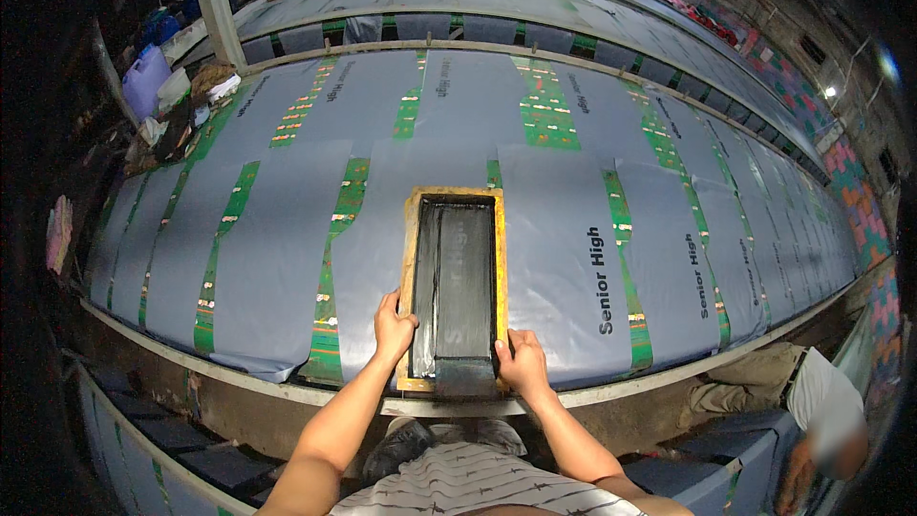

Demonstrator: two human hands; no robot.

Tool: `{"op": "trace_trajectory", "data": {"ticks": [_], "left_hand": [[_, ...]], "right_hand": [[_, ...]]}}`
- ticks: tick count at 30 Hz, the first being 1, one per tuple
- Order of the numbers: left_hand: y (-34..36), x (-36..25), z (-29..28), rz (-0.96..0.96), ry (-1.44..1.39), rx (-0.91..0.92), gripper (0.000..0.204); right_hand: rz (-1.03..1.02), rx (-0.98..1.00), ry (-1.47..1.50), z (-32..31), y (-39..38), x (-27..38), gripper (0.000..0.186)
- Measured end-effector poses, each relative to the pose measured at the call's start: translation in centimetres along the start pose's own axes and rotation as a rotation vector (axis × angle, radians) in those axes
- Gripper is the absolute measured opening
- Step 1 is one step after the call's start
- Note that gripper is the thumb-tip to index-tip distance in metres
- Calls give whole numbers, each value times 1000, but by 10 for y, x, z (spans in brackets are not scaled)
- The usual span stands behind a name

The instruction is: The person uses a squeegee to spread ink across a screen printing frame placed on a padded surface. They repeatedly pull the squeegee to distribute the ink evenly, then briefly walk to a nearby table to pick up a small container and return to the frame to continue spreading the ink.

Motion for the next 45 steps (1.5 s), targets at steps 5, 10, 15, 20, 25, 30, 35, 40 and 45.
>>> {"op": "trace_trajectory", "data": {"ticks": [5, 10, 15, 20, 25, 30, 35, 40, 45], "left_hand": [[0, 10, -3, -21, 11, 27, 68], [4, 12, 1, 13, 54, 28, 67], [4, 17, 2, 40, 55, 13, 66], [5, 15, 2, 36, 49, 14, 64], [4, 15, 3, 13, 25, 24, 63], [3, 11, 2, 36, 46, 20, 62], [4, 8, 1, 1, 19, 29, 63], [6, 16, 4, 16, 21, 1, 63], [6, 12, 2, 28, 34, 13, 64]], "right_hand": [[-463, 348, -38, -19, -36, 50, 48], [-455, 336, -402, -5, -46, 63, 35], [-373, 292, -410, -3, -16, 73, 14], [-279, 302, -278, -31, 12, 80, 17], [-179, 415, -197, -47, 18, 93, 23], [-169, 565, -276, -26, 22, 83, 27], [-252, 465, -342, -5, -2, 68, 14], [-555, 210, -418, 8, -38, 53, 33], [-663, 85, -431, 17, -19, 38, 45]]}}
Point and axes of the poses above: each hand's wrist, its own y-axis towards the middle knuckle, its own z-axis out of the palm, x = y × z, the point moved 1 cm from there along y, towards the middle knuckle, and after that the axes turned 12 degrees about x, right-handed, at the moved point
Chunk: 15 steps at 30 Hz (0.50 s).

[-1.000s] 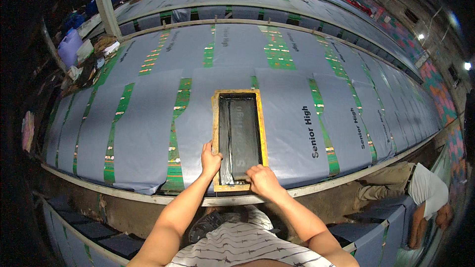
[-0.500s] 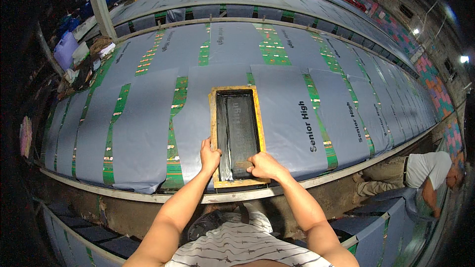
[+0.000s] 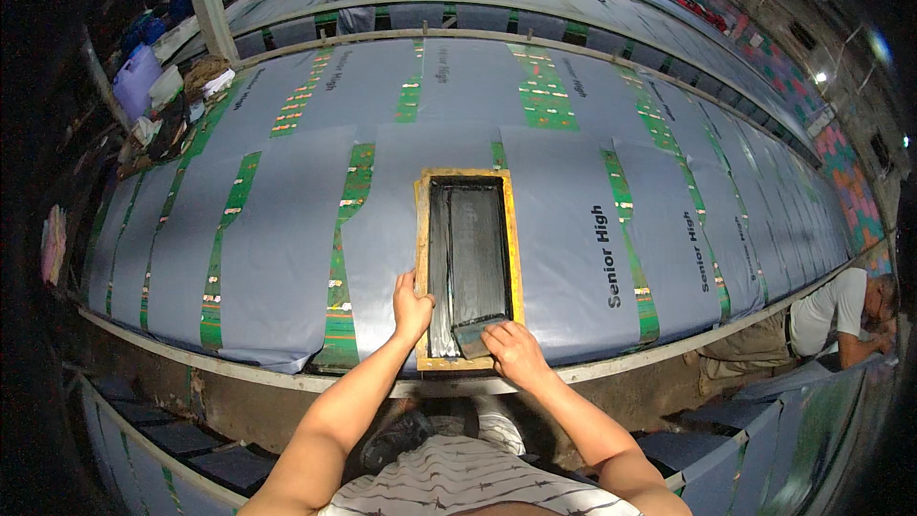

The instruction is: The person uses a squeegee to spread ink across a screen printing frame placed on a padded surface. They repeatedly pull the squeegee to distribute the ink evenly, then briefly walk to a nearby table to pick up a small container and return to the frame to continue spreading the ink.

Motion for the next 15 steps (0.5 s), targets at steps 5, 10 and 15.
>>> {"op": "trace_trajectory", "data": {"ticks": [5, 10, 15], "left_hand": [[-1, 2, 1, -1, -6, -5, 63], [-2, 5, 2, 11, -14, -22, 63], [-1, 1, 0, 19, -35, 1, 60]], "right_hand": [[6, 10, 7, 7, 35, -36, 52], [2, -44, -27, 6, 85, -74, 44], [2, -83, -48, 5, 138, -120, 33]]}}
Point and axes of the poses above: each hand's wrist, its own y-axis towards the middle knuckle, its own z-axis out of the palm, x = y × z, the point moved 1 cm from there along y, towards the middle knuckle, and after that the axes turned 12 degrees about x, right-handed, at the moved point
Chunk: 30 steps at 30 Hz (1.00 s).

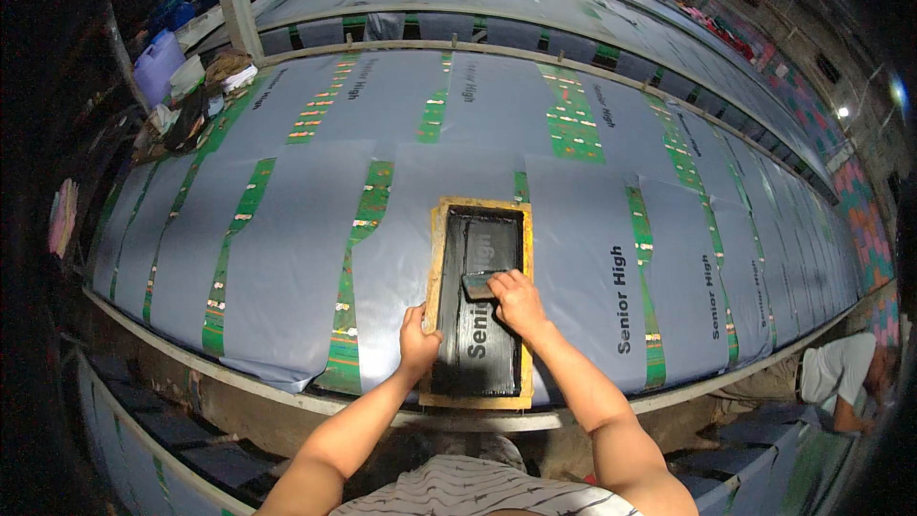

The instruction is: The person uses a squeegee to spread ink across a screen printing frame placed on a padded surface. They repeatedly pull the squeegee to distribute the ink evenly, then briefly walk to a nearby table to pick up a small container and return to the frame to continue spreading the ink.

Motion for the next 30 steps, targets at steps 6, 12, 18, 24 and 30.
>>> {"op": "trace_trajectory", "data": {"ticks": [6, 12, 18, 24, 30], "left_hand": [[-4, 3, -1, 135, 69, -37, 59], [-3, 1, 4, 95, 103, -59, 61], [-2, 2, 0, 97, 116, -63, 60], [-3, 0, 1, 65, 108, -48, 61], [-2, 4, 3, -19, 79, -34, 61]], "right_hand": [[64, 81, -77, 5, 62, -51, 40], [57, 34, -65, 1, 108, -87, 13], [127, 262, 66, -26, 113, -73, 13], [178, 1, 95, -43, 100, -77, 13], [183, 95, 6, -27, 119, -92, 13]]}}
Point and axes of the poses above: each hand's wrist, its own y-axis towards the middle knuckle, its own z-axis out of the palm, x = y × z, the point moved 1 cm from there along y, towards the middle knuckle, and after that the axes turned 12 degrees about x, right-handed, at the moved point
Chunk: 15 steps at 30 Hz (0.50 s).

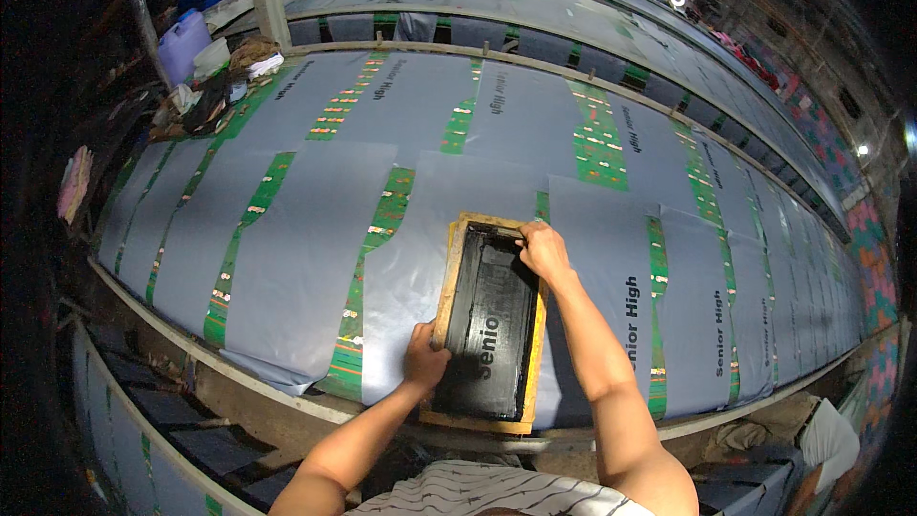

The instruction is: The person uses a squeegee to spread ink across a screen printing frame placed on a padded surface. They repeatedly pull the squeegee to distribute the ink evenly, then briefly walk to a nearby table to pick up a small container and return to the frame to continue spreading the ink.

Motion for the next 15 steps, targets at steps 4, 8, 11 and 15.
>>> {"op": "trace_trajectory", "data": {"ticks": [4, 8, 11, 15], "left_hand": [[-1, 5, 1, 61, 42, -31, 61], [-3, 7, 4, 39, 39, -20, 62], [0, 3, 3, 49, 8, -7, 62], [0, 6, 1, 137, 11, -26, 60]], "right_hand": [[-15, 2, 2, 14, 7, 3, 13], [-40, 9, -24, 24, 3, 3, 14], [-112, 2, -55, 24, -5, 6, 13], [-107, 36, -27, 23, -37, 27, 16]]}}
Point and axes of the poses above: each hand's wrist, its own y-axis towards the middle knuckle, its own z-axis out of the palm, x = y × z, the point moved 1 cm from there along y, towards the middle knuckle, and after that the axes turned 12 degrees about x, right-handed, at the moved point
